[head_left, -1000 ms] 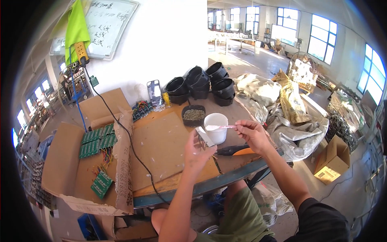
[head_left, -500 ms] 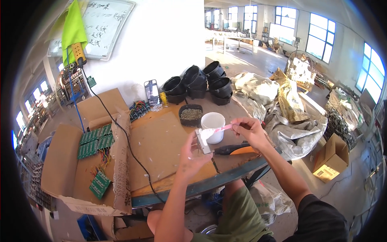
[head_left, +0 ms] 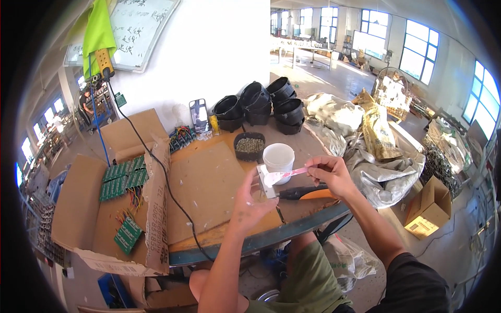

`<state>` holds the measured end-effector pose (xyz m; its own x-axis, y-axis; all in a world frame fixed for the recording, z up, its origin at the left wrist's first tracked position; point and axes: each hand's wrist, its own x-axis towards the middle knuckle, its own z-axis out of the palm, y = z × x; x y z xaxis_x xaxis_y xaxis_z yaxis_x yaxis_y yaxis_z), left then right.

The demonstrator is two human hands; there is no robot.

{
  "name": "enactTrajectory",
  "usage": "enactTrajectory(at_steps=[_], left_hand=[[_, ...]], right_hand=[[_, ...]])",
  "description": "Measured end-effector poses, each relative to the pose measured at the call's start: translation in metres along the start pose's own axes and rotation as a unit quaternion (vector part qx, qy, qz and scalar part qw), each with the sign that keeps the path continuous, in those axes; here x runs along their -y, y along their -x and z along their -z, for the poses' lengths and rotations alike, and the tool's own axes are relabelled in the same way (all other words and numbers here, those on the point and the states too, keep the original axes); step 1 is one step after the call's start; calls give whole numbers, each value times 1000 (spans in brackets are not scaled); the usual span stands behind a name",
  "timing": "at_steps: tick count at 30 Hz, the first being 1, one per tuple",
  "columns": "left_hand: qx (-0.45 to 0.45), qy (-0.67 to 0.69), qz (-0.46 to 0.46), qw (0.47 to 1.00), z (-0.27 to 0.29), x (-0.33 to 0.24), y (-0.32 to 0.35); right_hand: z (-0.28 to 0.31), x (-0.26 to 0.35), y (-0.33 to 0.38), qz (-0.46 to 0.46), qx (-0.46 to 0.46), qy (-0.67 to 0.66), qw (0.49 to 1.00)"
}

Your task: The person assembles electronic components by applying an adhesive from a cup to a small plastic housing, inserting a circuit board with attached wires, and securing the assembly using a power screwdriver.

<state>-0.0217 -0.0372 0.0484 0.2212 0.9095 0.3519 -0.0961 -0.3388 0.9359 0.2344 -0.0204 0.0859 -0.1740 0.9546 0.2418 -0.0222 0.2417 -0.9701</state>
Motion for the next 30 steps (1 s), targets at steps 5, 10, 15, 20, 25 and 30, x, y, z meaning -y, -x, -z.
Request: enactTrajectory(at_steps=[5,10,15,20,25,30], left_hand=[[11,24,10,1000,-1,3,-1],[21,44,-18,999,-3,8,-3],[18,40,-29,999,0,10,-4],[7,104,25,994,1,1,-1],[13,83,-3,996,1,2,-1],[17,73,-26,997,-1,-4,1]], right_hand=[[-2,6,-5,46,-16,67,997],[7,6,-29,97,-18,95,991],[3,13,-32,111,-27,88,989],[-2,21,-13,89,14,105,990],[-5,24,-8,126,8,144,981],[-4,21,-20,231,-40,170,957]])
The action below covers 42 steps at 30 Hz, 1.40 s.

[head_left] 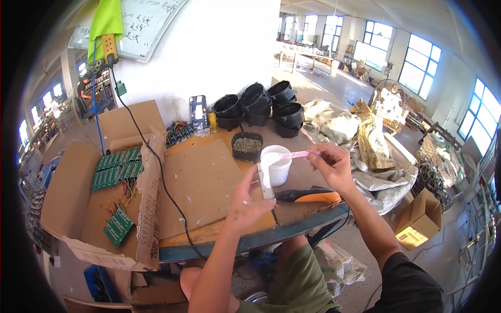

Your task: The person assembles electronic components by applying an adhesive from a cup to a small plastic housing, inserting a circuit board with attached wires, and securing the assembly using a power screwdriver.

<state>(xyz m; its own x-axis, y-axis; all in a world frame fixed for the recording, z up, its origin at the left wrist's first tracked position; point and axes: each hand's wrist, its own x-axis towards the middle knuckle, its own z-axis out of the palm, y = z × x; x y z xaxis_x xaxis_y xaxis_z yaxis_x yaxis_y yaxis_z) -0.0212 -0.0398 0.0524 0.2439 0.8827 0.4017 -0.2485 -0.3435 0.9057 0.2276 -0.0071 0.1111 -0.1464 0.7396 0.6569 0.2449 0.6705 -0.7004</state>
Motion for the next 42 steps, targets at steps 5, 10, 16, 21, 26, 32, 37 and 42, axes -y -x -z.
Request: enactTrajectory(at_steps=[5,10,16,21,26,32,37,42], left_hand=[[-2,-14,-24,1000,2,-4,0],[-30,-49,-58,997,-1,-4,1],[-87,-126,-116,981,1,-2,0],[-92,-196,-153,964,2,-19,4],[-102,-288,-176,936,3,-29,9],[-123,-260,-162,944,0,-32,12],[-139,-263,-156,942,8,-30,14],[-141,-266,-162,940,3,-30,14]], right_hand=[[-3,10,-2,42,-47,-5,998],[-4,18,0,40,-60,-32,997],[-13,27,15,-24,-48,-106,993],[-16,23,28,-87,-66,-185,977],[-25,22,38,-105,-71,-206,970],[-32,19,51,-107,-55,-177,977],[-29,23,68,-150,-43,-158,975],[-25,27,65,-146,-59,-186,970]])
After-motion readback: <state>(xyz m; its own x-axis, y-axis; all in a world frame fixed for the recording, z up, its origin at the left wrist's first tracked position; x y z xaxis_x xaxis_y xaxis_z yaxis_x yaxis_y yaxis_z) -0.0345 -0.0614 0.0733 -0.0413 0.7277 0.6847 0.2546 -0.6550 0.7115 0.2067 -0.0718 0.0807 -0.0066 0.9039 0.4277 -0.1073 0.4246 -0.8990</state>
